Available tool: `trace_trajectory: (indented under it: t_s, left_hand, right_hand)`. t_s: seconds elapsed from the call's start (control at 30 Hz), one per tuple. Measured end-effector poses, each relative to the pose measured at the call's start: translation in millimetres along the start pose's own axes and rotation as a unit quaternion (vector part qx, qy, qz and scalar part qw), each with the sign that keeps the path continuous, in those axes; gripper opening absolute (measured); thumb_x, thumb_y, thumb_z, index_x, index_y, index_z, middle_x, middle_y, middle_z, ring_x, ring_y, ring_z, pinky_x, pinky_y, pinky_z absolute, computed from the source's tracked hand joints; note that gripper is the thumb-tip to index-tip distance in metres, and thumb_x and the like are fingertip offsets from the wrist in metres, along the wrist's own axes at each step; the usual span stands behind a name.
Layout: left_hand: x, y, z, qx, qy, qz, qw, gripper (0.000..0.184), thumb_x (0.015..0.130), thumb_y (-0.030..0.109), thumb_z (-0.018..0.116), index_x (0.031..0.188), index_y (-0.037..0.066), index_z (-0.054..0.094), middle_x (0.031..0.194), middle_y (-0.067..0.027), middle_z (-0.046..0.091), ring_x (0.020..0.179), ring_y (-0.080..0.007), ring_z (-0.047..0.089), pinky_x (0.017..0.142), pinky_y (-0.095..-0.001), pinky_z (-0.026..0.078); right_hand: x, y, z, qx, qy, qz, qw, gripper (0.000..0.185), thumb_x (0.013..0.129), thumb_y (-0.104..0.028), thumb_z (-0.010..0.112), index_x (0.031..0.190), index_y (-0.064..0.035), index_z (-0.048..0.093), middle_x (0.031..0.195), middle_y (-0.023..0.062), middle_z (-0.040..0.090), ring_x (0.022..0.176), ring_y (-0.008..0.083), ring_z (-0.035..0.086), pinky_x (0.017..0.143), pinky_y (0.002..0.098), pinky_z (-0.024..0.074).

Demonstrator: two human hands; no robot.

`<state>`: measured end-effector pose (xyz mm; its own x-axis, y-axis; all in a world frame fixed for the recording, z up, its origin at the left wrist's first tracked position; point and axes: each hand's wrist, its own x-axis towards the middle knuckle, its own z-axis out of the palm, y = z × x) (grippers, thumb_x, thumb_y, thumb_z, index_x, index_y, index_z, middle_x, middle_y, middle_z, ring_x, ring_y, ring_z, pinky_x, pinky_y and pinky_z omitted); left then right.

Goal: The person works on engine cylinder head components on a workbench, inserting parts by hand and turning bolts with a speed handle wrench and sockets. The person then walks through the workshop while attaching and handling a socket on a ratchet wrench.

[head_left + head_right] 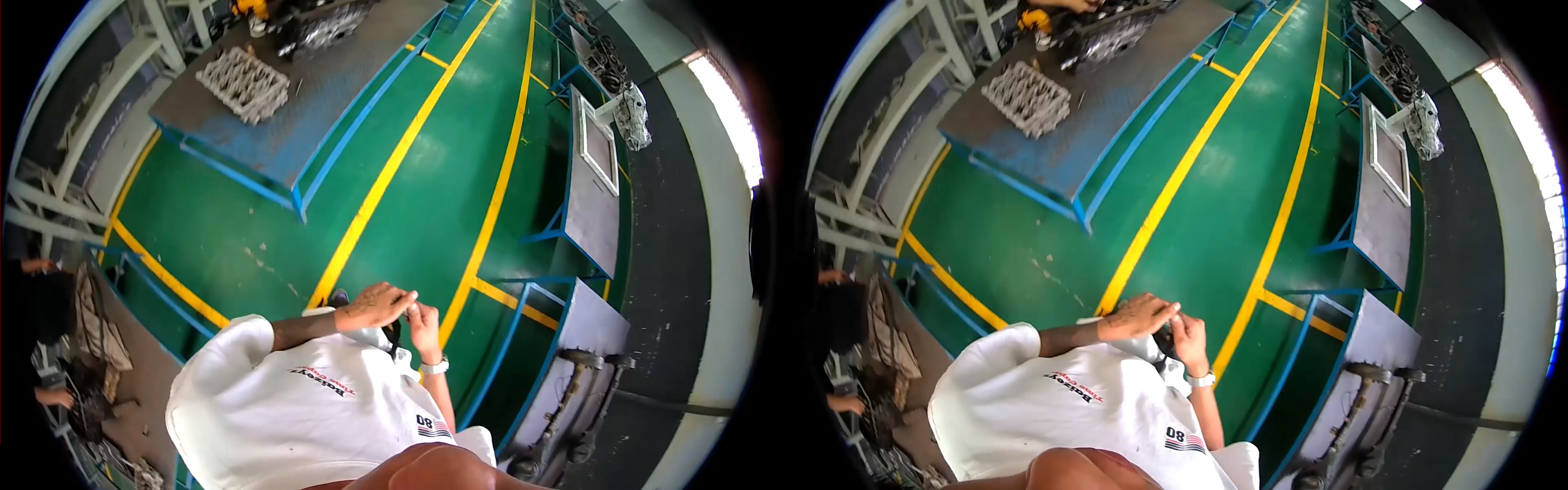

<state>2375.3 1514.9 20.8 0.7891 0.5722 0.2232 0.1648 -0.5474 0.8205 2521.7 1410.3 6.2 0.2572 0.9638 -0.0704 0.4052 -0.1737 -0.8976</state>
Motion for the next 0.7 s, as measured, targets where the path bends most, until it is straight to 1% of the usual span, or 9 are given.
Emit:
trace_trajectory:
  t_s: [0.07, 0.13, 0.17, 0.27, 0.33, 0.4, 0.47, 0.6, 0.7]
  left_hand:
    - [54.9, -24.3, -4.4, -0.023, -0.119, -0.014, 0.992, 0.022, 0.100, 0.015, 0.041, 0.102, -0.002, 0.055, 0.075, -0.0178, 0.060, 0.065, -0.0358, 0.059, 0.064, -0.0455, 0.047]
    - [96.5, -44.6, -8.0, -0.040, -0.027, 0.031, 0.998, 0.032, 0.102, 0.024, 0.039, 0.103, -0.002, 0.057, 0.074, -0.0182, 0.060, 0.064, -0.0360, 0.059, 0.061, -0.0461, 0.046]
    - [129.9, -59.6, -13.2, -0.070, -0.175, -0.167, 0.968, 0.042, 0.102, 0.035, 0.036, 0.116, 0.000, 0.055, 0.073, -0.0197, 0.059, 0.067, -0.0359, 0.058, 0.060, -0.0464, 0.044]
    - [206.0, -88.3, -32.2, -0.022, -0.184, -0.282, 0.941, 0.049, 0.102, 0.042, 0.035, 0.118, 0.002, 0.058, 0.070, -0.0195, 0.060, 0.066, -0.0363, 0.057, 0.060, -0.0472, 0.043]
    - [254.0, -115.1, -43.0, 0.058, -0.038, -0.157, 0.985, 0.053, 0.101, 0.042, 0.035, 0.091, 0.001, 0.066, 0.063, -0.0201, 0.059, 0.061, -0.0390, 0.055, 0.059, -0.0490, 0.041]
    - [318.1, -133.6, -62.5, 0.108, 0.051, -0.247, 0.962, 0.064, 0.100, 0.046, 0.033, 0.058, 0.004, 0.057, 0.054, -0.0207, 0.052, 0.056, -0.0407, 0.051, 0.058, -0.0505, 0.041]
    - [380.4, -155.4, -98.4, 0.203, 0.052, -0.379, 0.901, 0.066, 0.099, 0.049, 0.030, 0.066, 0.001, 0.062, 0.064, -0.0238, 0.059, 0.065, -0.0425, 0.059, 0.063, -0.0512, 0.046]
    - [449.8, -252.5, -197.9, -0.040, 0.273, -0.356, 0.893, 0.056, 0.099, 0.042, 0.033, 0.064, 0.005, 0.055, 0.055, -0.0112, 0.054, 0.052, -0.0230, 0.054, 0.053, -0.0367, 0.042]
    - [496.7, -268.6, -273.6, -0.449, 0.366, -0.313, 0.753, 0.028, 0.093, 0.031, 0.040, 0.078, 0.009, 0.050, 0.062, -0.0004, 0.042, 0.054, -0.0116, 0.039, 0.051, -0.0273, 0.032]
  right_hand:
    - [47.2, -11.5, -25.4, 0.045, -0.003, 0.005, 0.999, 0.038, 0.098, -0.026, 0.050, 0.077, 0.0034, 0.059, 0.058, 0.0115, 0.057, 0.049, 0.0230, 0.052, 0.051, 0.0354, 0.0411]
    - [95.2, 9.8, -35.5, 0.076, 0.006, -0.021, 0.997, 0.040, 0.099, -0.028, 0.050, 0.075, 0.0026, 0.058, 0.057, 0.0088, 0.055, 0.050, 0.0192, 0.051, 0.051, 0.0339, 0.0403]
    - [122.1, 27.6, -36.5, 0.112, -0.010, 0.020, 0.993, 0.045, 0.100, -0.032, 0.047, 0.072, 0.0016, 0.056, 0.058, 0.0044, 0.052, 0.051, 0.0142, 0.045, 0.049, 0.0308, 0.0355]
    - [199.2, 62.5, -39.9, 0.259, -0.034, 0.084, 0.962, 0.050, 0.102, -0.037, 0.044, 0.069, -0.0016, 0.054, 0.060, -0.0029, 0.048, 0.053, 0.0059, 0.038, 0.047, 0.0249, 0.0280]
    - [273.7, 50.3, -58.7, 0.254, -0.053, 0.069, 0.963, 0.052, 0.102, -0.039, 0.043, 0.068, -0.0021, 0.055, 0.059, -0.0027, 0.047, 0.054, 0.0052, 0.037, 0.048, 0.0244, 0.0280]
    - [357.5, 49.2, -80.8, 0.199, -0.071, 0.003, 0.977, 0.053, 0.102, -0.040, 0.044, 0.068, -0.0022, 0.056, 0.059, -0.0032, 0.047, 0.053, 0.0052, 0.038, 0.047, 0.0238, 0.0275]
    - [439.0, 38.8, -117.1, 0.271, -0.073, 0.048, 0.959, 0.047, 0.102, -0.036, 0.046, 0.072, -0.0007, 0.057, 0.063, -0.0025, 0.048, 0.057, 0.0069, 0.038, 0.050, 0.0267, 0.0303]
    - [609.1, 5.2, -200.8, 0.305, -0.044, -0.025, 0.951, 0.056, 0.101, -0.052, 0.035, 0.066, -0.0101, 0.049, 0.053, -0.0047, 0.038, 0.046, 0.0054, 0.030, 0.043, 0.0251, 0.0191]
    - [731.2, -13.9, -219.8, 0.409, -0.072, -0.011, 0.909, 0.055, 0.100, -0.054, 0.035, 0.069, -0.0105, 0.045, 0.052, -0.0046, 0.034, 0.045, 0.0057, 0.026, 0.043, 0.0249, 0.0183]
